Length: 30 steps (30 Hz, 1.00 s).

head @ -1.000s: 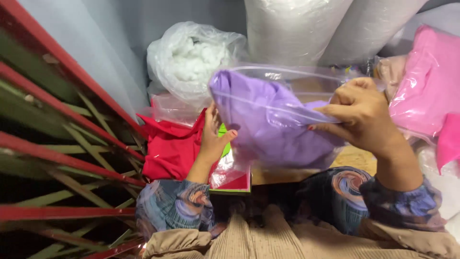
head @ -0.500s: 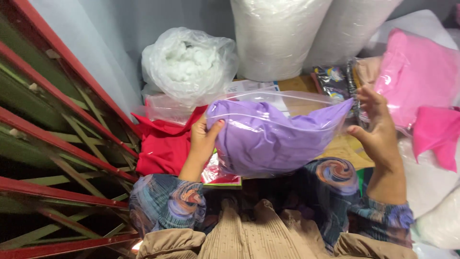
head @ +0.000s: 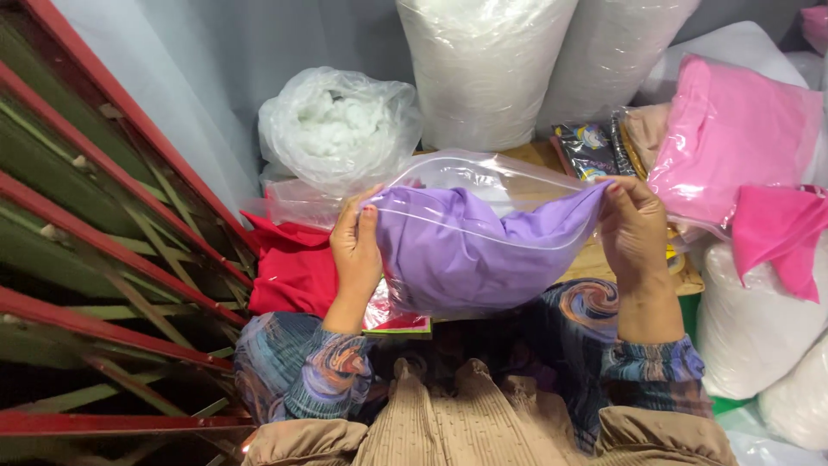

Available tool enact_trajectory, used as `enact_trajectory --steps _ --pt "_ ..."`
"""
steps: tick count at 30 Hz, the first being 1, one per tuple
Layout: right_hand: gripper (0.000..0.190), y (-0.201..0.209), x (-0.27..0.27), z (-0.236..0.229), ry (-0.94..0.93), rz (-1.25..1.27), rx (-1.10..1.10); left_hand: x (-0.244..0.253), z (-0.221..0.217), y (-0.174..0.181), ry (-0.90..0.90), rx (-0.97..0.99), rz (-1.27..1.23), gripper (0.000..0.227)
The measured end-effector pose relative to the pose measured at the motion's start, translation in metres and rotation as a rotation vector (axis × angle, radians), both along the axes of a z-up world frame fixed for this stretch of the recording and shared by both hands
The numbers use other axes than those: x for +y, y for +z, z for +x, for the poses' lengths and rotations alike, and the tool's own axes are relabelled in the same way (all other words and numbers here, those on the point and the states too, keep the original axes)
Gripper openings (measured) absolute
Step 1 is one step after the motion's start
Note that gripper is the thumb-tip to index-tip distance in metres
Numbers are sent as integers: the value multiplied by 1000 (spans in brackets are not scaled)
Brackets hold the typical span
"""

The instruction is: Folding a purple garment and sealing it inside a plastic zip-lock bag

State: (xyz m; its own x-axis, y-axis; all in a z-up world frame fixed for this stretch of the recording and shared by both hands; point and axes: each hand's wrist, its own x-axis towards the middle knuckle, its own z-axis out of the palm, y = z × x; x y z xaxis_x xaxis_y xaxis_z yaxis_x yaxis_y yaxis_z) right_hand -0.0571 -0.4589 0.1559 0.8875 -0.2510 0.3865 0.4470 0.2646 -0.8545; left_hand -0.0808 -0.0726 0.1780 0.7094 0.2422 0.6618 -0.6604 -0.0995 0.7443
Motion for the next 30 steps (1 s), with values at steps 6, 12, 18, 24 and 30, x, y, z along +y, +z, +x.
enact_trajectory --steps 6,12,18,24,30 --pt "3 57 8 -19 18 209 -79 11 -22 39 -48 68 -89 28" --pt "5 97 31 -10 -85 49 91 22 -1 41 114 165 -117 23" --pt "13 108 45 23 -197 -184 -62 34 17 60 220 169 -98 42" --pt "7 74 30 114 -378 -532 -110 44 75 39 251 249 -6 29" --pt "52 8 109 130 -337 -978 203 20 143 -69 474 598 420 67"
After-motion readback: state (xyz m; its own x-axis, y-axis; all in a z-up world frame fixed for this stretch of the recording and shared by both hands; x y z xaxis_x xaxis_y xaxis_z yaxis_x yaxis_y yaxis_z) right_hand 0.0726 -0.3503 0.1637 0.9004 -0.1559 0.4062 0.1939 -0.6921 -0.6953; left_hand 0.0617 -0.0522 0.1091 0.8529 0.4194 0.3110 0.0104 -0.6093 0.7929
